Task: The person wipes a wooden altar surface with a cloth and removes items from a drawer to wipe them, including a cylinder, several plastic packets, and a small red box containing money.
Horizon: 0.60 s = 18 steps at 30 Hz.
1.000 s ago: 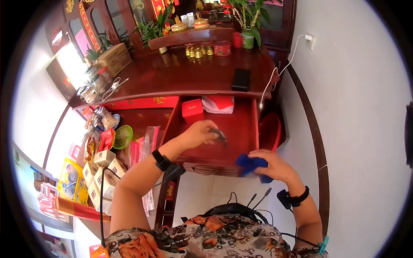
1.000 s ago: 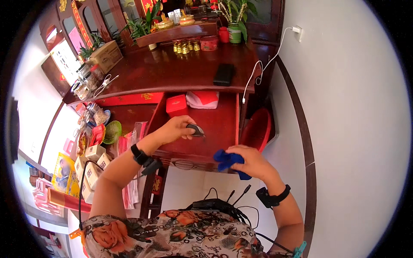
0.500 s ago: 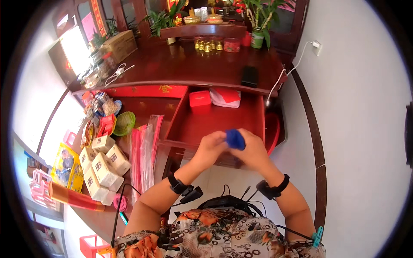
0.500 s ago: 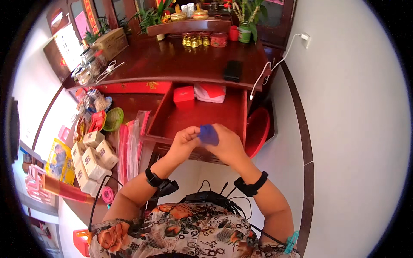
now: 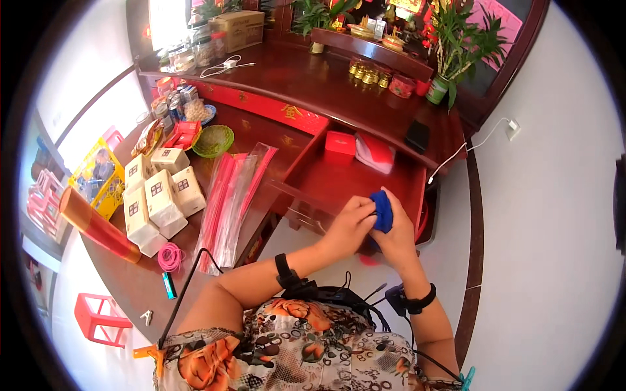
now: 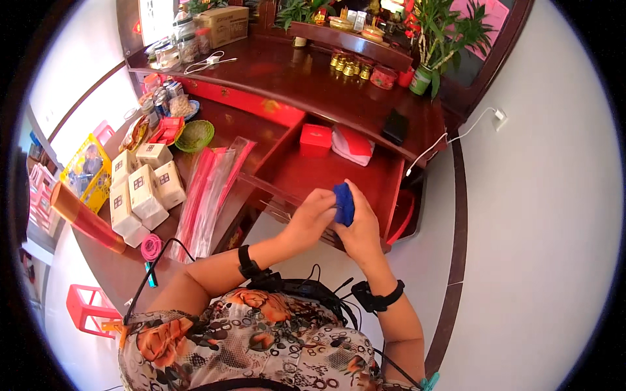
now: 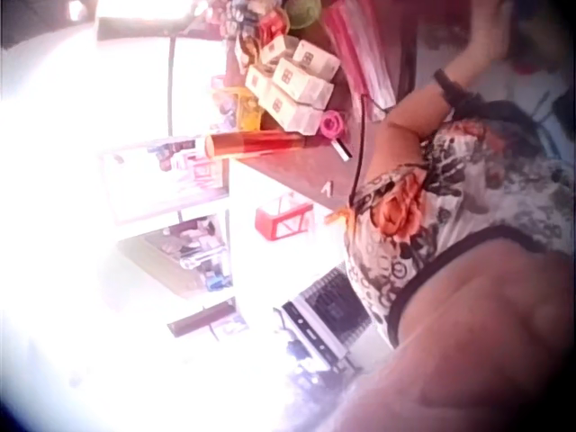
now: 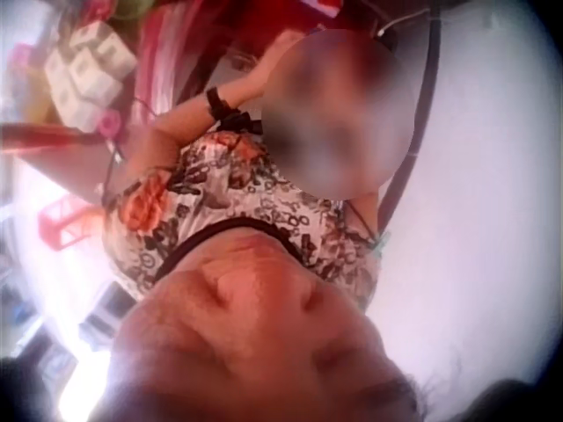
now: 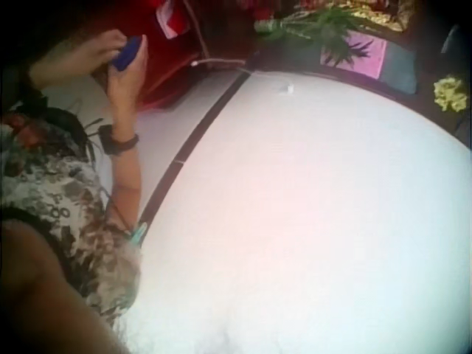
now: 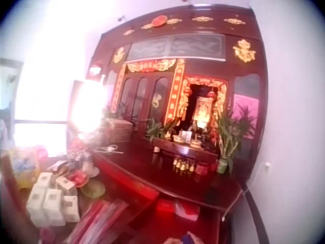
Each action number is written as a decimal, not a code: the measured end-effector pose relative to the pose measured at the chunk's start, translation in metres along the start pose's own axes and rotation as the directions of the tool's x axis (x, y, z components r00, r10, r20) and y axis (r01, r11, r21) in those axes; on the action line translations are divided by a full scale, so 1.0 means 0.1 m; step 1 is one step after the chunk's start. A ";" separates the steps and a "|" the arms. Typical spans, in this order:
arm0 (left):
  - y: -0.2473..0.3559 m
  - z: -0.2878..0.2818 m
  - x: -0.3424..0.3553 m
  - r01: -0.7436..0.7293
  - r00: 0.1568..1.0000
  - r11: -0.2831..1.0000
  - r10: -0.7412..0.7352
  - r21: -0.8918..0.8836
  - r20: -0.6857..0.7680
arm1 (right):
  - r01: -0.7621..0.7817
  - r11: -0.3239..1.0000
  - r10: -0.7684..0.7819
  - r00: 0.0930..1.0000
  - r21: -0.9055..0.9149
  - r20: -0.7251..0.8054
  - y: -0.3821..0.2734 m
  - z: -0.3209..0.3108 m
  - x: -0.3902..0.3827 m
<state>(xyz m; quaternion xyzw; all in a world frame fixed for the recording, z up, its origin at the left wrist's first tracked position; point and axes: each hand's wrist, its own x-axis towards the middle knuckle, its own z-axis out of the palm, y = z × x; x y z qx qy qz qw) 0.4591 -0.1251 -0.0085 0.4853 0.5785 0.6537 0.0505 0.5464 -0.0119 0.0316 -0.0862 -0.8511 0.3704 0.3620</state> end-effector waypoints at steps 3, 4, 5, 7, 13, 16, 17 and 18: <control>0.11 -0.02 -0.03 -0.055 0.998 0.997 0.053 0.057 0.031 | -0.136 0.987 0.116 0.974 0.091 0.193 -0.01 -0.09 0.05; 0.17 -0.03 -0.04 -0.057 0.996 0.995 0.052 0.078 0.067 | -0.132 0.988 0.115 0.975 0.082 0.192 0.01 -0.12 0.07; 0.21 -0.04 -0.04 -0.063 0.996 0.996 0.058 0.070 0.065 | -0.145 0.985 0.125 0.974 0.095 0.189 0.05 -0.14 0.11; 0.26 -0.10 0.00 -0.162 0.981 0.968 0.178 0.194 -0.070 | -0.202 0.951 0.167 0.972 0.233 0.163 0.00 -0.15 0.19; 0.06 -0.26 0.02 0.213 0.975 0.922 -0.181 -0.323 0.126 | -0.473 0.601 0.421 0.872 0.644 0.249 -0.25 -0.03 0.24; 0.14 -0.32 -0.02 0.451 0.883 0.856 -0.386 -0.254 0.267 | -0.408 0.706 0.387 0.907 0.579 0.167 -0.05 0.14 0.23; 0.12 -0.32 -0.02 0.451 0.883 0.854 -0.386 -0.258 0.265 | -0.384 0.743 0.362 0.920 0.549 0.154 0.01 0.13 0.23; 0.09 -0.35 -0.04 0.413 0.903 0.869 -0.350 -0.274 0.249 | -0.389 0.740 0.359 0.918 0.548 0.166 -0.02 0.16 0.21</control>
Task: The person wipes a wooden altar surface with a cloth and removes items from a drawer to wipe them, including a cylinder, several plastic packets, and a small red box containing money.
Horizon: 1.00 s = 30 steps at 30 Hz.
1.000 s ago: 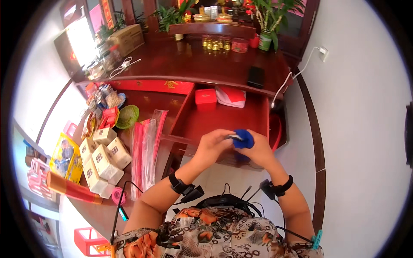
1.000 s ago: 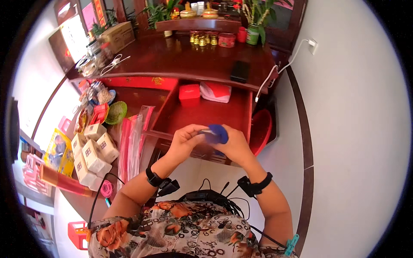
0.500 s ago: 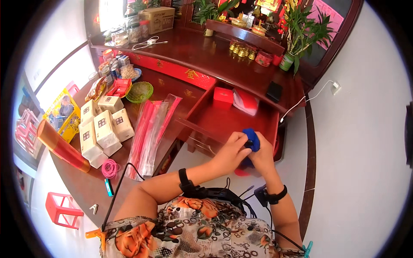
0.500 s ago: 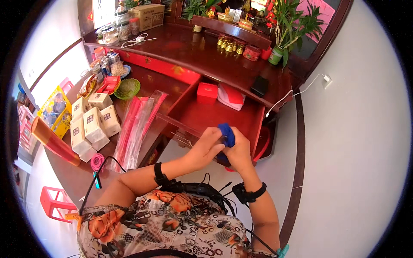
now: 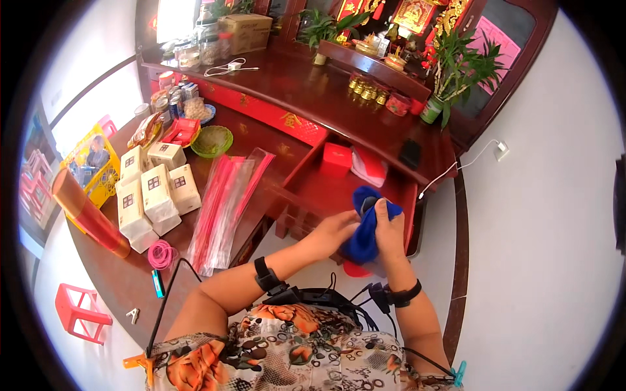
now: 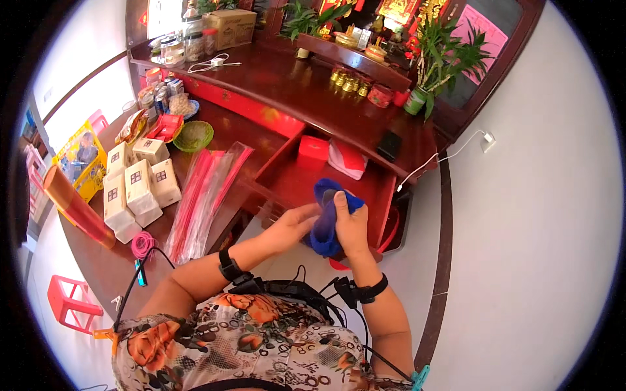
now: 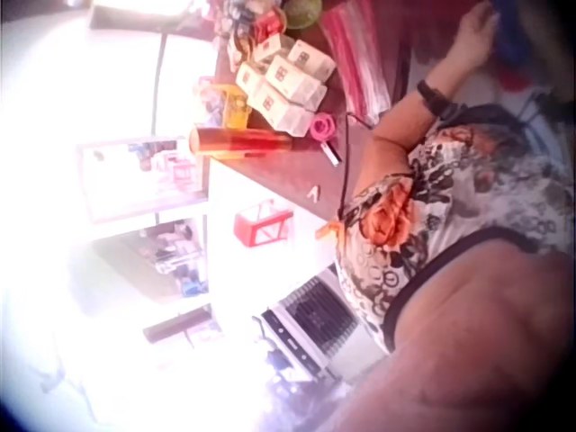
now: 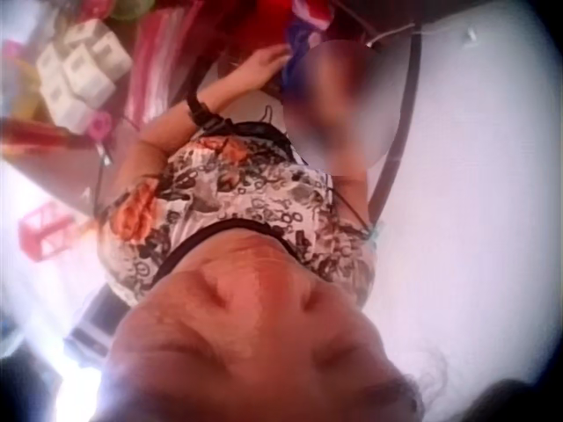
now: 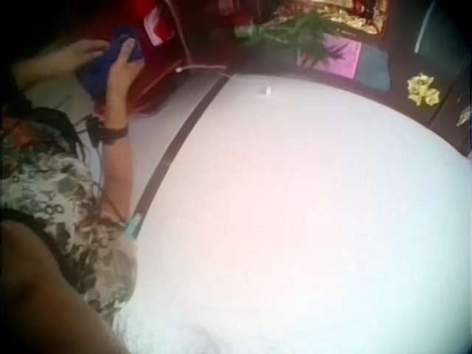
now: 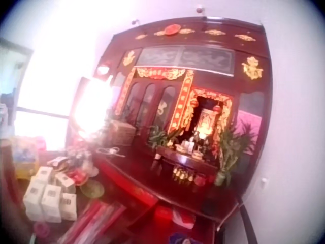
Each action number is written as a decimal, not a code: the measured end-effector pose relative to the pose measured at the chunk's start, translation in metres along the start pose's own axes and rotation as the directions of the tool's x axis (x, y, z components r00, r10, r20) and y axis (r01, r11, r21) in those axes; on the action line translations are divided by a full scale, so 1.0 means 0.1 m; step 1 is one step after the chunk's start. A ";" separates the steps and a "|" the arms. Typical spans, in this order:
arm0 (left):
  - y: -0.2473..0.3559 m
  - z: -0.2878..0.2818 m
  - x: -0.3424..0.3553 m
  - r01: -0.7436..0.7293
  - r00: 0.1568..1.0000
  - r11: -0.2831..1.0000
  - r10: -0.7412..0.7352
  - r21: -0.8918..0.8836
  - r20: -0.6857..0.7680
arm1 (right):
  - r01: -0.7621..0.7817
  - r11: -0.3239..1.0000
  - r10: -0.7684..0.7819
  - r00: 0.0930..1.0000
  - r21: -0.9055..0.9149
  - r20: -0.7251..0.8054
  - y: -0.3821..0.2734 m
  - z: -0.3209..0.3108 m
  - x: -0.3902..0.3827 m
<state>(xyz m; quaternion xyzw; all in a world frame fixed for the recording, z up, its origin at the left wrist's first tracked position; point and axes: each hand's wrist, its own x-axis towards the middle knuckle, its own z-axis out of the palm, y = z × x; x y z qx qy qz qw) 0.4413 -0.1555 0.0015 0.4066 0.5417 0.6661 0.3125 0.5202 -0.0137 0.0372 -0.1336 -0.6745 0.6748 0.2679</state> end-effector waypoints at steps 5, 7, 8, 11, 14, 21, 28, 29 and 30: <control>-0.16 -0.12 -0.06 0.148 0.989 0.979 -0.143 -0.137 0.044 | 0.571 0.626 -0.515 0.814 -0.531 0.269 0.00 0.10 -0.04; -0.23 -0.13 -0.06 0.084 0.996 0.991 -0.079 -0.108 0.048 | 0.585 0.569 -0.521 0.800 -0.577 0.297 -0.06 0.12 -0.07; -0.27 -0.14 -0.05 0.087 0.995 0.990 -0.082 -0.110 0.051 | 0.600 0.507 -0.528 0.784 -0.619 0.328 -0.08 0.12 -0.07; -0.28 -0.15 -0.04 0.139 0.990 0.982 -0.142 -0.129 -0.010 | 0.560 0.685 -0.573 0.809 -0.466 0.131 -0.09 0.10 -0.03; -0.17 -0.14 -0.02 0.197 0.955 0.857 -0.277 -0.477 -0.104 | 0.104 0.993 -0.112 0.973 -0.053 -0.200 -0.02 -0.27 0.10; -0.18 0.12 0.11 -0.244 0.934 0.763 0.020 -0.598 -0.356 | 0.094 0.984 -0.066 0.982 -0.155 0.177 0.22 0.33 -0.18; -0.07 -0.01 -0.01 -0.068 0.969 0.688 -0.126 -0.722 -0.212 | -0.164 0.986 0.166 0.948 -0.028 0.273 0.05 0.26 -0.19; -0.05 -0.05 -0.04 -0.036 0.981 0.689 -0.113 -0.723 -0.157 | -0.120 0.993 0.113 0.958 0.011 0.262 0.06 0.26 -0.19; -0.07 -0.09 -0.06 -0.057 0.976 0.693 -0.114 -0.718 -0.188 | -0.126 0.992 0.117 0.950 0.015 0.291 0.07 0.26 -0.18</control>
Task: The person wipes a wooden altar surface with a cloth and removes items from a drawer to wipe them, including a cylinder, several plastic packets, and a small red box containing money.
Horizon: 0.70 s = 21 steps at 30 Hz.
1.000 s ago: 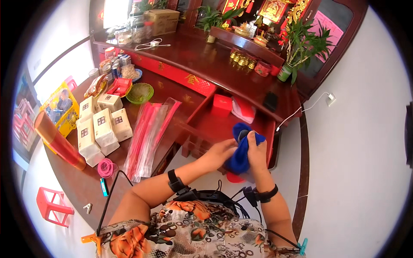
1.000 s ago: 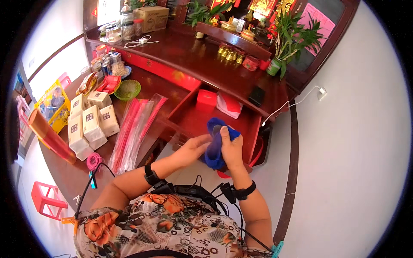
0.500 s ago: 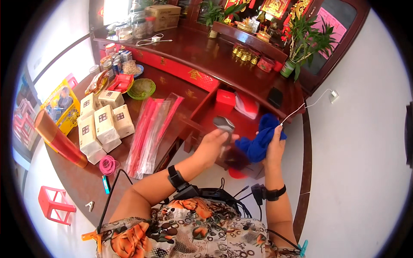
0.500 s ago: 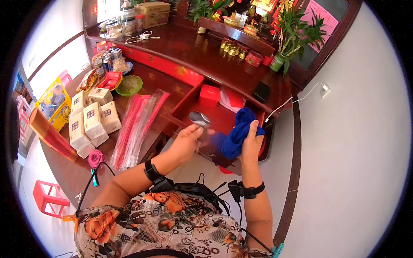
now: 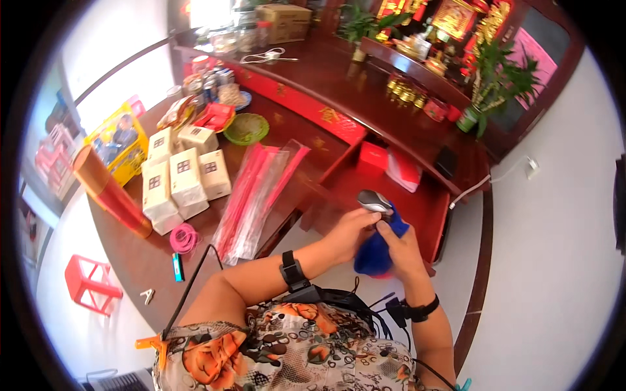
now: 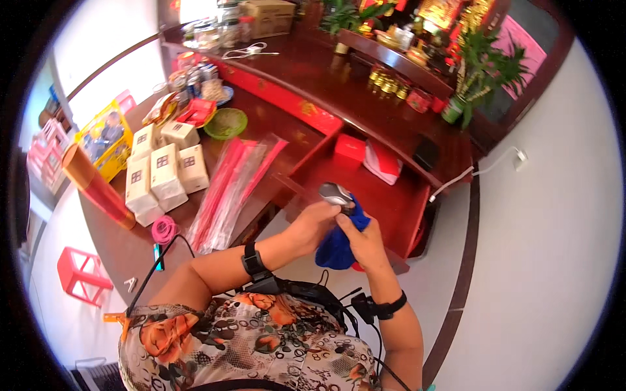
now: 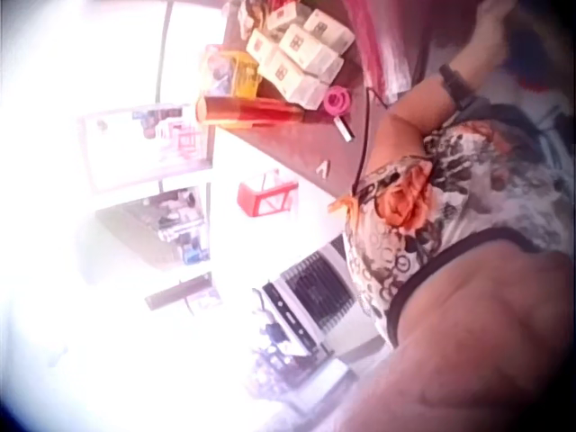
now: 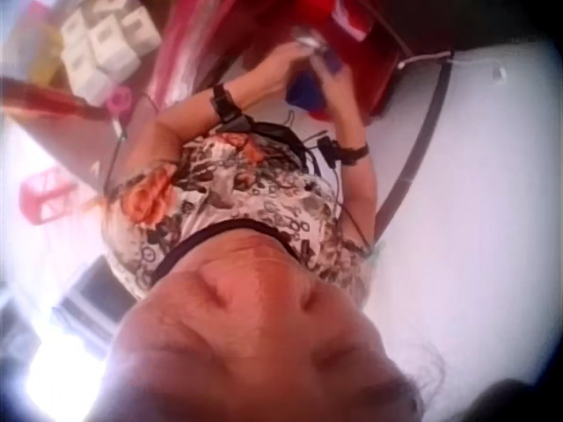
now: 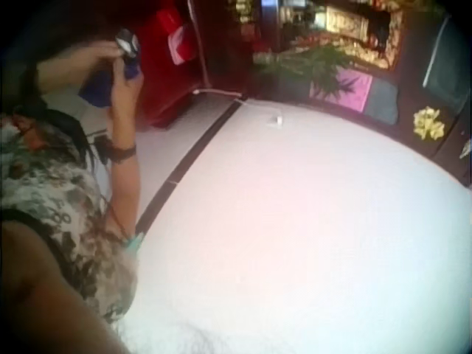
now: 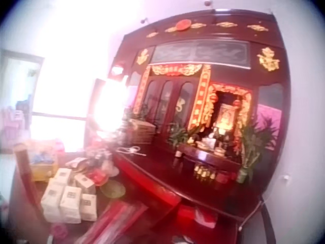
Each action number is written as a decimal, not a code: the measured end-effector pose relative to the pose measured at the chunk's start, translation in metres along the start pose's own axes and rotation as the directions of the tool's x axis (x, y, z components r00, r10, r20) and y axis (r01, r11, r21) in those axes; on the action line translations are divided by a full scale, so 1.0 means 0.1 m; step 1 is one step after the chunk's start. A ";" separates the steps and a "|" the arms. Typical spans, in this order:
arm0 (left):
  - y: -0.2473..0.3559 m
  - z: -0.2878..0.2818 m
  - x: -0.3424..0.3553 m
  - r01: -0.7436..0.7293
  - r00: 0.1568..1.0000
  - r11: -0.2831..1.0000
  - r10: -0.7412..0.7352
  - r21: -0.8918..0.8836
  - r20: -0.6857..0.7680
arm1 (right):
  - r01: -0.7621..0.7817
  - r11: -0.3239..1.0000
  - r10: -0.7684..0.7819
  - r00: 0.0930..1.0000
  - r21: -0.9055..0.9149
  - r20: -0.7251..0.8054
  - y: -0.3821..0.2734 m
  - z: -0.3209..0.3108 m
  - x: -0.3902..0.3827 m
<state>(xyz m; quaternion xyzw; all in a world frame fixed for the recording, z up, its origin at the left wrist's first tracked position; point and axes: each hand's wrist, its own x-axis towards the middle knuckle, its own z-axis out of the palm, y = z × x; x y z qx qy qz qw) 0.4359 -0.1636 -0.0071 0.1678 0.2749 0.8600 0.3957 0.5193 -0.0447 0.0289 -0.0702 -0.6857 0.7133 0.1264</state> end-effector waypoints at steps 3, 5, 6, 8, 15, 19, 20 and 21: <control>0.06 -0.05 -0.07 0.050 0.993 0.998 -0.054 0.038 0.103 | -0.009 0.995 0.011 1.000 -0.096 0.017 -0.03 0.01 0.01; 0.03 -0.11 -0.08 0.054 0.998 0.997 -0.055 0.063 0.009 | -0.070 0.995 0.073 0.996 -0.071 0.042 0.04 0.04 0.05; 0.03 -0.12 -0.09 0.073 0.995 0.994 -0.067 0.083 -0.069 | -0.129 0.990 0.132 0.990 -0.052 0.047 0.08 0.04 0.06; 0.05 -0.13 -0.10 0.065 0.994 0.995 -0.059 0.077 -0.088 | -0.199 0.967 0.217 0.971 -0.158 0.102 0.31 -0.02 0.10; 0.81 -0.41 0.11 -0.344 0.885 0.939 0.321 -0.011 -0.338 | -0.190 0.924 0.280 0.928 -0.333 0.247 0.36 0.01 0.00; 1.61 -0.99 -0.07 -0.354 0.746 0.699 0.612 0.622 -0.263 | -0.212 0.890 0.169 0.976 -0.404 -0.139 0.03 -0.26 -0.10; 1.72 -1.19 -0.17 -0.227 0.736 0.536 0.641 0.813 -0.217 | -0.153 0.884 0.061 0.975 -0.441 -0.214 0.03 -0.41 -0.09; 1.79 -1.38 -0.28 -0.122 0.770 0.414 0.613 0.902 -0.178 | -0.112 0.806 -0.029 0.973 -0.582 -0.227 -0.10 -0.46 -0.10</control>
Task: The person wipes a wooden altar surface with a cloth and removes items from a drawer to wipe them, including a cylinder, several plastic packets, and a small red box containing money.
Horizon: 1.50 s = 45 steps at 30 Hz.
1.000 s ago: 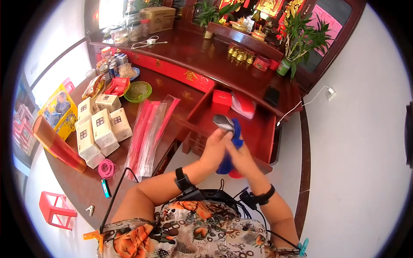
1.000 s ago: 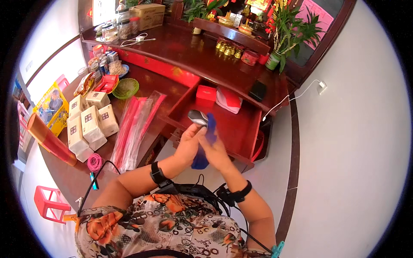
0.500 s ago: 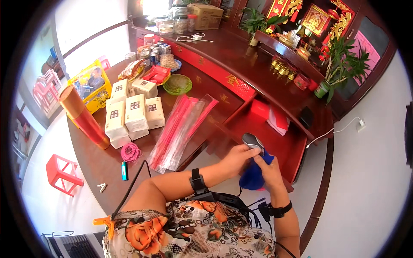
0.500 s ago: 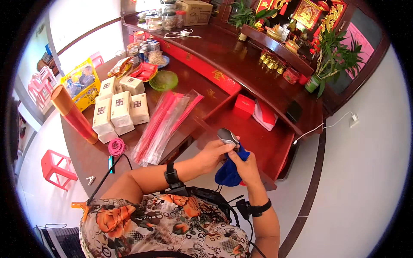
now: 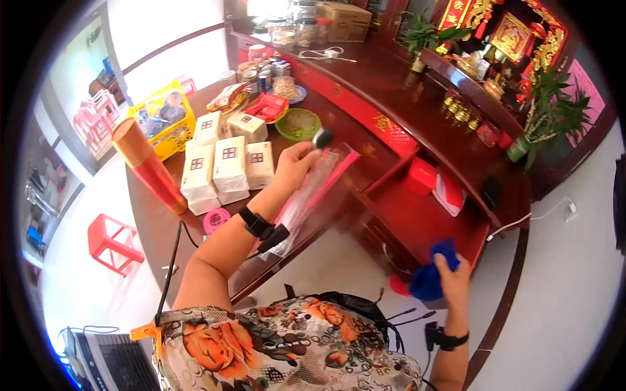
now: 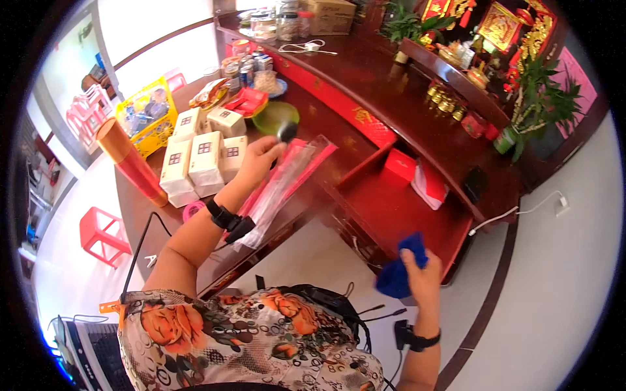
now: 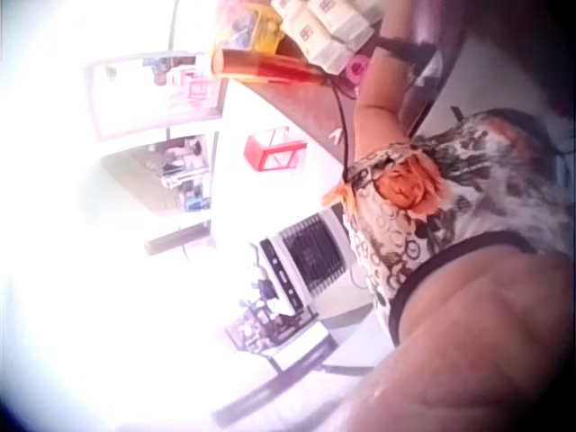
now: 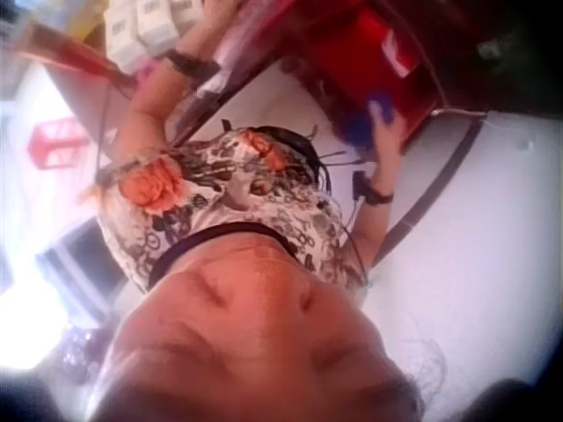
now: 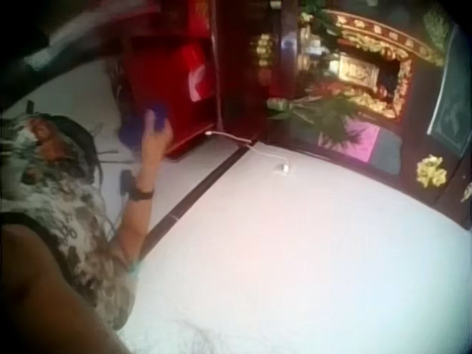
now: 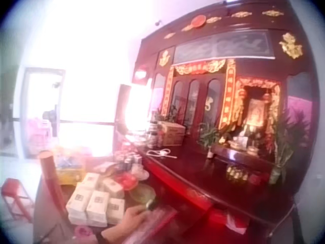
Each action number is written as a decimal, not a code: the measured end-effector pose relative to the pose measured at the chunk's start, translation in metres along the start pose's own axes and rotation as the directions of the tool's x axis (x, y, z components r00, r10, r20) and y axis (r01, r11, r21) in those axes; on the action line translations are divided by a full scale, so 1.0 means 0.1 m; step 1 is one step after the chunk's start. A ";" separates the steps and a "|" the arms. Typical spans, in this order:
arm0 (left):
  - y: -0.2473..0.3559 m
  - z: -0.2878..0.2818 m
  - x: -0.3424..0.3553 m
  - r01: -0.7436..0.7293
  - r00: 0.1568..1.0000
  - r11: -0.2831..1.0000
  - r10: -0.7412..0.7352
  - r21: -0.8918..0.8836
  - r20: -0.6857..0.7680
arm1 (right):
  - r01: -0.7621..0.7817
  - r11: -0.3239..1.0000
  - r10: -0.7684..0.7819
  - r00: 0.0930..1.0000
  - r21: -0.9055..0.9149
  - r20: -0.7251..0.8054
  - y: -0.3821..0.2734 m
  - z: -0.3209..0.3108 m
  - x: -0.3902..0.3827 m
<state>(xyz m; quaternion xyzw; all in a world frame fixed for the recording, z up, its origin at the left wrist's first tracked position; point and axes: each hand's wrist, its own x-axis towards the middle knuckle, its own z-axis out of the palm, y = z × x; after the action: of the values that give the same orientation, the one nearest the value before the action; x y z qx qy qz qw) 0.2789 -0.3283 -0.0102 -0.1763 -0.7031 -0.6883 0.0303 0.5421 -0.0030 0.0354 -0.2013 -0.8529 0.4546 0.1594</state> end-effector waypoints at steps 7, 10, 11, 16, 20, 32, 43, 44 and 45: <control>-0.39 -0.79 -0.56 0.138 0.988 0.906 -0.100 0.400 -0.114 | 0.085 0.984 -0.082 0.996 -0.155 0.026 0.51 -0.11 0.13; -0.64 -0.95 -0.80 -0.008 0.993 0.622 0.097 0.783 -0.067 | 0.072 0.983 -0.066 0.997 -0.167 0.041 0.48 -0.07 0.21; -0.70 -0.95 -0.85 -0.009 0.994 0.624 0.094 0.781 -0.064 | 0.072 0.981 -0.062 0.996 -0.178 0.062 0.49 -0.07 0.22; -0.71 -0.84 -0.87 0.188 0.978 0.830 -0.106 0.526 -0.182 | 0.051 0.988 -0.041 0.997 -0.144 0.068 0.46 -0.05 0.18; -0.59 -0.63 -0.47 0.022 0.997 0.881 0.017 0.473 -0.078 | 0.073 0.985 -0.066 0.997 -0.155 0.050 0.47 -0.01 0.16; -1.35 -0.81 1.83 -0.116 0.888 0.832 0.331 0.542 -0.319 | 0.238 0.881 -0.325 0.932 -0.408 -0.159 0.56 0.12 0.03; -0.58 1.35 1.74 -0.445 0.894 0.828 0.393 0.340 0.214 | 0.143 0.919 -0.188 0.978 -0.369 -0.089 0.54 -0.06 0.08; -0.24 1.74 1.52 -0.440 0.879 0.833 0.324 0.335 0.350 | 0.119 0.926 -0.165 0.981 -0.358 -0.100 0.59 -0.12 0.09; -0.05 1.91 1.42 -0.538 0.799 0.771 0.339 0.340 0.496 | 0.126 0.924 -0.170 0.981 -0.360 -0.094 0.58 -0.11 0.10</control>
<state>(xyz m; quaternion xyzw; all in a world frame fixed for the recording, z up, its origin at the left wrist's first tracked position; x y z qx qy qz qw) 0.1832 -0.1122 0.0159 -0.4656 -0.7742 -0.4195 0.0882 0.5502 0.0390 -0.0060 -0.1894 -0.9216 0.2679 0.2072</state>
